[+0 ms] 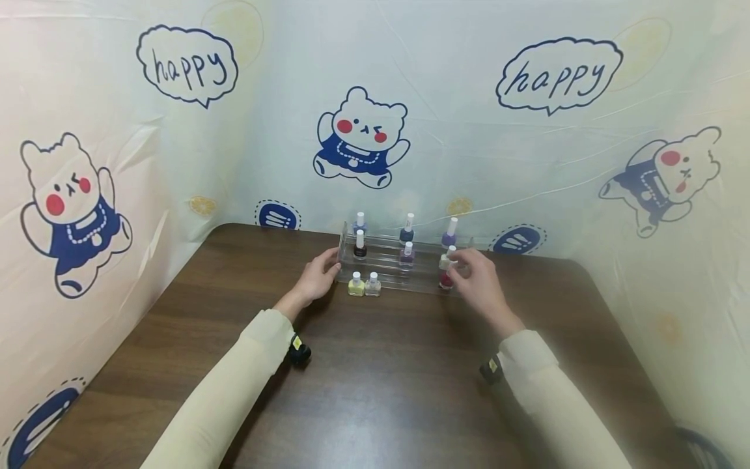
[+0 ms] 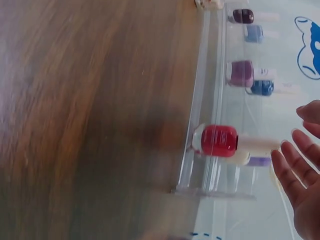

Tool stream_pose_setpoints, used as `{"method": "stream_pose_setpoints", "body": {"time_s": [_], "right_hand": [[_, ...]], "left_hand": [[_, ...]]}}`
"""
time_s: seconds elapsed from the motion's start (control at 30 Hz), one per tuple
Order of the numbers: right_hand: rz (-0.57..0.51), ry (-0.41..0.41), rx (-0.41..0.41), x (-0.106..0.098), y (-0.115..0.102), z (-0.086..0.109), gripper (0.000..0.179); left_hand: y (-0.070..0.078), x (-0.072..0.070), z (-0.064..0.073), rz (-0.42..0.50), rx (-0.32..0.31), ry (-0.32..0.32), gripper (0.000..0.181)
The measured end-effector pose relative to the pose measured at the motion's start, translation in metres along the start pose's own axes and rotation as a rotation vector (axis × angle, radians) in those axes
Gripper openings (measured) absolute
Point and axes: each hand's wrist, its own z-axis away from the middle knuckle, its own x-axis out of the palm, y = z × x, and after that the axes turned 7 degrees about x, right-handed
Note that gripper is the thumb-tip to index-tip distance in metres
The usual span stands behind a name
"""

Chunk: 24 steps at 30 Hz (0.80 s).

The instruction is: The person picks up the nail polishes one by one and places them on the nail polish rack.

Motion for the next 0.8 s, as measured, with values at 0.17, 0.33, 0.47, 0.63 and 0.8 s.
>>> {"method": "stream_pose_setpoints", "body": {"time_s": [0.17, 0.33, 0.47, 0.63, 0.8], "right_hand": [[-0.032, -0.029, 0.004, 0.007, -0.006, 0.000, 0.021], [-0.043, -0.054, -0.005, 0.014, -0.010, 0.000, 0.018], [-0.041, -0.067, -0.027, 0.020, -0.012, 0.001, 0.017], [-0.031, -0.090, -0.030, 0.027, -0.016, 0.000, 0.015], [-0.030, -0.109, -0.037, 0.033, -0.019, -0.001, 0.015]], "left_hand": [[0.001, -0.001, 0.000, 0.001, -0.003, 0.003, 0.051], [0.000, -0.001, 0.000, -0.003, -0.003, 0.002, 0.052], [0.000, -0.001, 0.000, -0.006, -0.005, 0.001, 0.051], [-0.001, 0.000, 0.000, -0.019, 0.004, 0.002, 0.050], [-0.001, 0.001, -0.001, -0.048, 0.019, 0.005, 0.050]]}}
